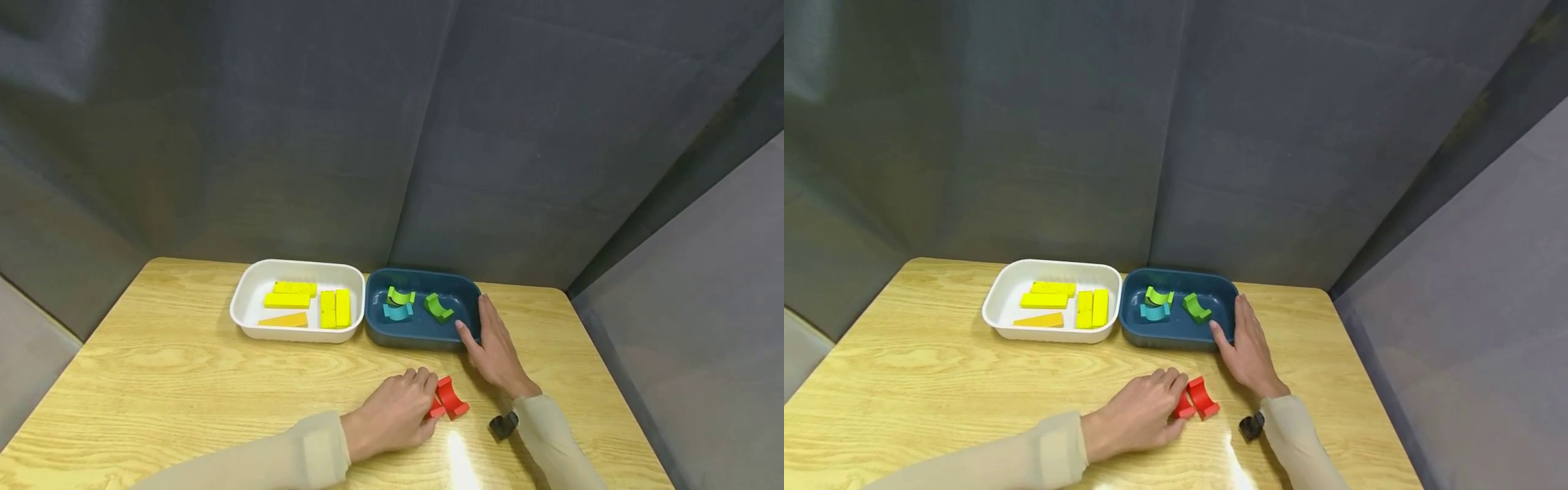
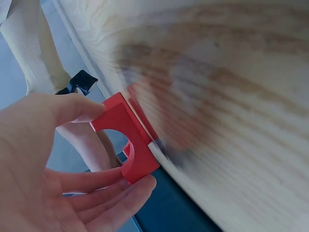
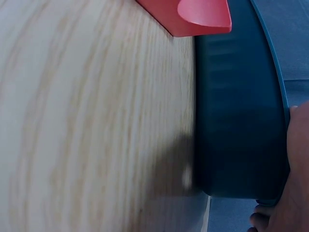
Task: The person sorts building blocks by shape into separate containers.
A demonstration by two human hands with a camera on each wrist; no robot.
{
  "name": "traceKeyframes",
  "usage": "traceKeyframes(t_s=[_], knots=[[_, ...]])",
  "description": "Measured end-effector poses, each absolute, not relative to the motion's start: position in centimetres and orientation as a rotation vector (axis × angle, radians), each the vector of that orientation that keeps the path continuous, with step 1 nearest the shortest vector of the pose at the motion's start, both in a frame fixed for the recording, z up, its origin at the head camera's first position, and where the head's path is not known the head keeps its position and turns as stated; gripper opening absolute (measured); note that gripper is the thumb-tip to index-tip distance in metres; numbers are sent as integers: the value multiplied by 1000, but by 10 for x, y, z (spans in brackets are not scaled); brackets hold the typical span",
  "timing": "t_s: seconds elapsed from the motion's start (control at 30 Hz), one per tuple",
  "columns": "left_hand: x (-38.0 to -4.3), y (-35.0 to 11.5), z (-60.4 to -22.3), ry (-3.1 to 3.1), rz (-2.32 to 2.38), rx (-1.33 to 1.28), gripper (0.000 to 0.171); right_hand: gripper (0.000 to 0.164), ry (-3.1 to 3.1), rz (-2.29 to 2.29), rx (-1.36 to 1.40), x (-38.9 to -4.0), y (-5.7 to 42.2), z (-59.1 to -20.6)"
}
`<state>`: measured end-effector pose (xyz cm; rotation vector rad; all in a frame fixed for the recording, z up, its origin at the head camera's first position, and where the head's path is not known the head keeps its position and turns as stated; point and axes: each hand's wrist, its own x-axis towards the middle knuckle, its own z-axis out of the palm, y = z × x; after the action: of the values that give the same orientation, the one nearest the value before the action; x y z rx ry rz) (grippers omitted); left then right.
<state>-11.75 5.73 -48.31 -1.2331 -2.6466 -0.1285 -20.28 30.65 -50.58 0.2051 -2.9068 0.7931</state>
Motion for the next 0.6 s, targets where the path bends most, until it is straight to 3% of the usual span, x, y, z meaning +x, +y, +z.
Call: traceKeyframes(t_s=[0.6], knots=[[-133,30,-472,-2504,-297,-1314,61,90,-2907,772,206,-204,307,-506]])
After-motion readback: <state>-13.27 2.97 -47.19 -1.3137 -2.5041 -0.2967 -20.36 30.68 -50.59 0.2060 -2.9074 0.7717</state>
